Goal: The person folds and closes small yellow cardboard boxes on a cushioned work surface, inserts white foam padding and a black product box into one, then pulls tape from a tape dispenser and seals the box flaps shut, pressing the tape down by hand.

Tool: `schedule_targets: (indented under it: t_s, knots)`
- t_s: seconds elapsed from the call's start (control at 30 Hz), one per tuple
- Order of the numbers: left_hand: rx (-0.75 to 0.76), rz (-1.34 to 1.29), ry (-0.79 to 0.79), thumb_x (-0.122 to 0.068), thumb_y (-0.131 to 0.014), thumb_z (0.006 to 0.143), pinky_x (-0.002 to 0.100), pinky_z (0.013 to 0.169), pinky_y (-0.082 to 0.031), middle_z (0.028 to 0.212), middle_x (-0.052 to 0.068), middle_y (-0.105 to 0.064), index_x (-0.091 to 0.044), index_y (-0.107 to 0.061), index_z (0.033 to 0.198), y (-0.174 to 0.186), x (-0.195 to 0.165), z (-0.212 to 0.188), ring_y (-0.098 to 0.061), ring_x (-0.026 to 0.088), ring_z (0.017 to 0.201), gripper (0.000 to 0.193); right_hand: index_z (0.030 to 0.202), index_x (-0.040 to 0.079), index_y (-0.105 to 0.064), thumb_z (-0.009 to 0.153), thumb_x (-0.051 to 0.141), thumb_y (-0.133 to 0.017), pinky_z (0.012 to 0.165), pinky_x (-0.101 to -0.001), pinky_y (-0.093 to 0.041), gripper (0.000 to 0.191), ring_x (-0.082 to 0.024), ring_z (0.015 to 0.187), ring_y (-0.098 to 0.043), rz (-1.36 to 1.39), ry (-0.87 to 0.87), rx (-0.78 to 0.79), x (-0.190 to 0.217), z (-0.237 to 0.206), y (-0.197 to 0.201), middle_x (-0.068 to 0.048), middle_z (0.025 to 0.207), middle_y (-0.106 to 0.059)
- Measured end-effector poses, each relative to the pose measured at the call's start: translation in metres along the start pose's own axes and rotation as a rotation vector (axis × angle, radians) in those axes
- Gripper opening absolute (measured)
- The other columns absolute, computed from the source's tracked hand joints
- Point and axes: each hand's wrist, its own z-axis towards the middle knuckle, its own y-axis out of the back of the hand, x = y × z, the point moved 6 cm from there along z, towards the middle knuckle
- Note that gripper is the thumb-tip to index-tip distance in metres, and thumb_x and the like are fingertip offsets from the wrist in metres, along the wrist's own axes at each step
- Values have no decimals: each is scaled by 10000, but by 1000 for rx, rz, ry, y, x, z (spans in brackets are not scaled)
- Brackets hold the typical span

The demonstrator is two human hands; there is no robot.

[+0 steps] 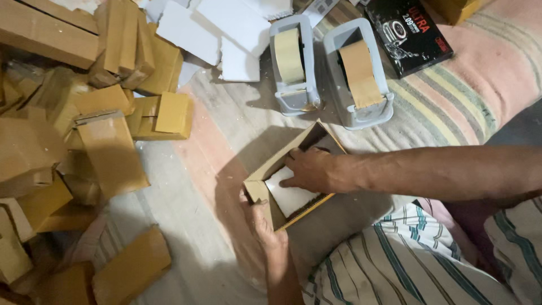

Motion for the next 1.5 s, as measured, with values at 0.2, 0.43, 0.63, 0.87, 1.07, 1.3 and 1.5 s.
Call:
schedule_targets:
  t_s: [0.2, 0.43, 0.63, 0.87, 1.07, 1.3, 1.5]
  knots:
    - [93, 2, -91, -146, -462, 990, 451, 1188, -394, 1576, 173, -407, 23, -456, 1328, 8, 16, -5, -449, 297, 1444, 378, 1527, 349, -471, 930, 192, -661, 732, -482, -592, 645, -425, 1163, -544, -111, 78, -192, -3, 0, -1, -203, 1284, -532]
    - [160, -116, -46, -296, -490, 1037, 486, 1142, -424, 1525, 191, -426, -29, -456, 1407, 20, 38, -12, -472, 326, 1372, 458, 1546, 358, -448, 951, 191, -630, 721, -476, -554, 644, -358, 1020, -650, -114, 120, -88, -2, -6, -10, -155, 1090, -681]
    - [115, -191, 124, -326, -505, 1001, 493, 1074, -414, 1472, 203, -419, -83, -425, 1535, 19, 41, -11, -464, 349, 1308, 592, 1560, 474, -370, 927, 154, -640, 771, -500, -554, 759, -344, 908, -715, 165, 26, 117, -18, 7, -33, -112, 972, -717]
    - [154, -54, -75, -375, -527, 1033, 507, 1182, -428, 1600, 178, -366, -49, -431, 1440, 7, 29, -9, -451, 332, 1436, 531, 1586, 387, -334, 873, 143, -692, 803, -486, -545, 834, -343, 940, -691, 172, 75, 78, -15, 4, -23, -103, 986, -730]
    - [42, -301, 170, -342, -573, 889, 523, 1030, -461, 1406, 161, -497, -124, -441, 1469, -16, 35, -10, -525, 330, 1265, 633, 1157, 27, -680, 902, 168, -705, 732, -467, -535, 293, -358, 908, -671, 490, 216, -696, -30, -89, 32, -175, 992, -689]
    - [-18, -376, 277, -368, -550, 900, 480, 1070, -466, 1464, 164, -527, -38, -466, 1485, -25, 70, -5, -527, 328, 1314, 677, 1412, 104, -614, 974, 166, -716, 993, -477, -495, 454, -344, 1128, -603, 441, -869, -1328, -139, -254, -31, -176, 1236, -632]
    - [66, -135, 72, -376, -440, 1043, 501, 1107, -454, 1468, 200, -528, -29, -463, 1519, -44, 54, -8, -544, 349, 1303, 589, 1503, 0, -483, 727, 533, -877, 969, -624, -328, 1021, -496, 1156, -406, 104, -1160, -1103, -211, -234, -67, -355, 1341, -435]
